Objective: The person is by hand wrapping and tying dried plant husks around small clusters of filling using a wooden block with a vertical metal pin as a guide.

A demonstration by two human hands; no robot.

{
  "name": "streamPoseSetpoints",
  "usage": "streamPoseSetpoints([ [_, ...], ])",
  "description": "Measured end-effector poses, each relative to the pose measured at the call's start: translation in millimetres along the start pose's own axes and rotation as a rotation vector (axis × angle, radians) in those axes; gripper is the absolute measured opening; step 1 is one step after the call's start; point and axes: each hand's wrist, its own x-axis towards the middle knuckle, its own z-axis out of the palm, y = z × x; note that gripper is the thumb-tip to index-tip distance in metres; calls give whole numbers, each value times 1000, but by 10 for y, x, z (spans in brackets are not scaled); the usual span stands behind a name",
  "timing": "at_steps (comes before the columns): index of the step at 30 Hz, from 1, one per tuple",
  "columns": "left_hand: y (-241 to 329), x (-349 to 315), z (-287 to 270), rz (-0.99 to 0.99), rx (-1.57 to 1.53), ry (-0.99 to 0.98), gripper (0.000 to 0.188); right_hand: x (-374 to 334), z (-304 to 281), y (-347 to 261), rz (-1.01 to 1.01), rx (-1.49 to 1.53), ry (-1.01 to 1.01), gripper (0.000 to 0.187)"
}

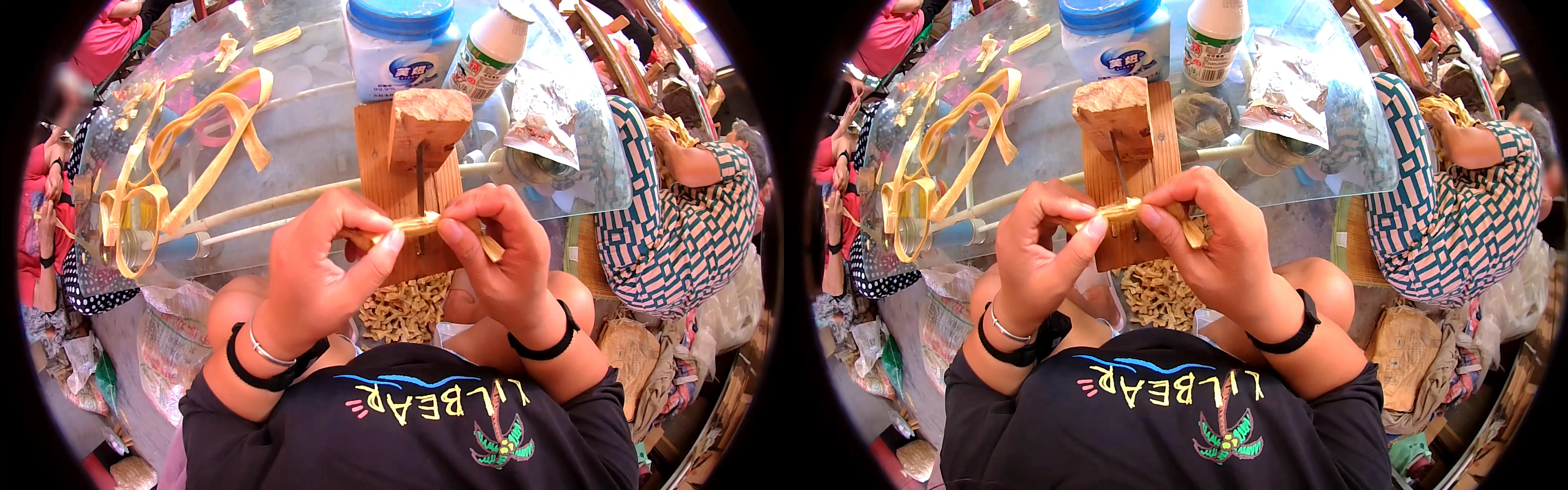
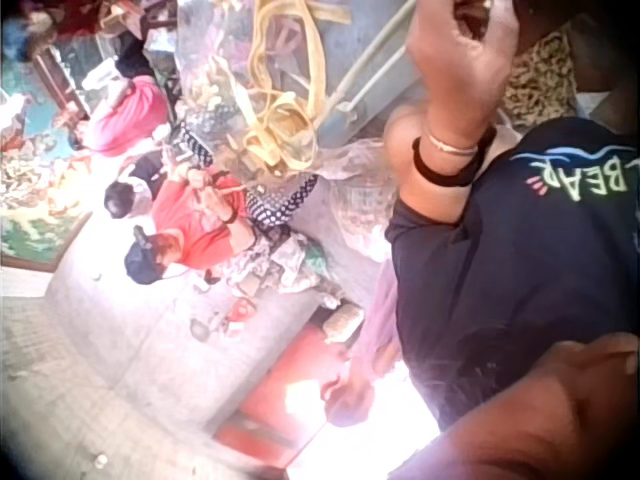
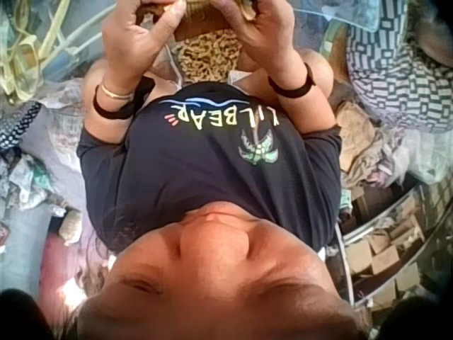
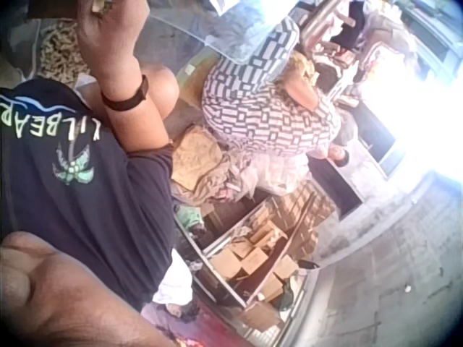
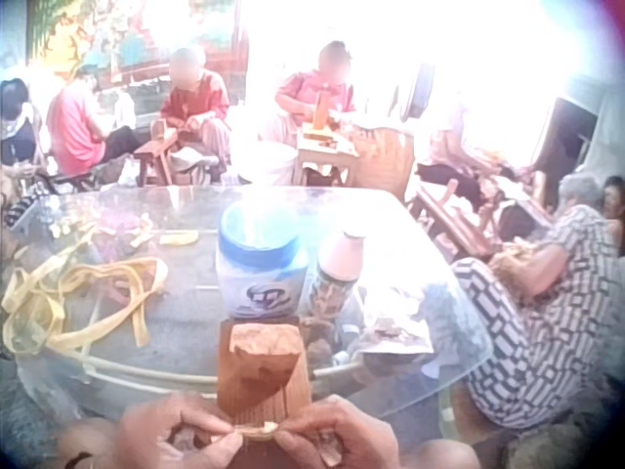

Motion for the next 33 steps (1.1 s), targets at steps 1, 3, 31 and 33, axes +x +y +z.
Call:
streamPoseSetpoints([
  [1, -21, 10, 10, -29, -5, 13, 14, 15, 13, 2, -3, -3, 7, 12],
  [3, -21, 48, 24, -103, 16, 11, 14, 52, 4, 17, 3, -37, -12, 12],
  [31, -481, 365, -766, -30, 1133, 332, 17, -215, -182, -239, -168, 60, -322, 29],
  [33, -477, 350, -815, -32, 1168, 350, 13, -225, -121, -276, -178, 60, -321, 25],
])
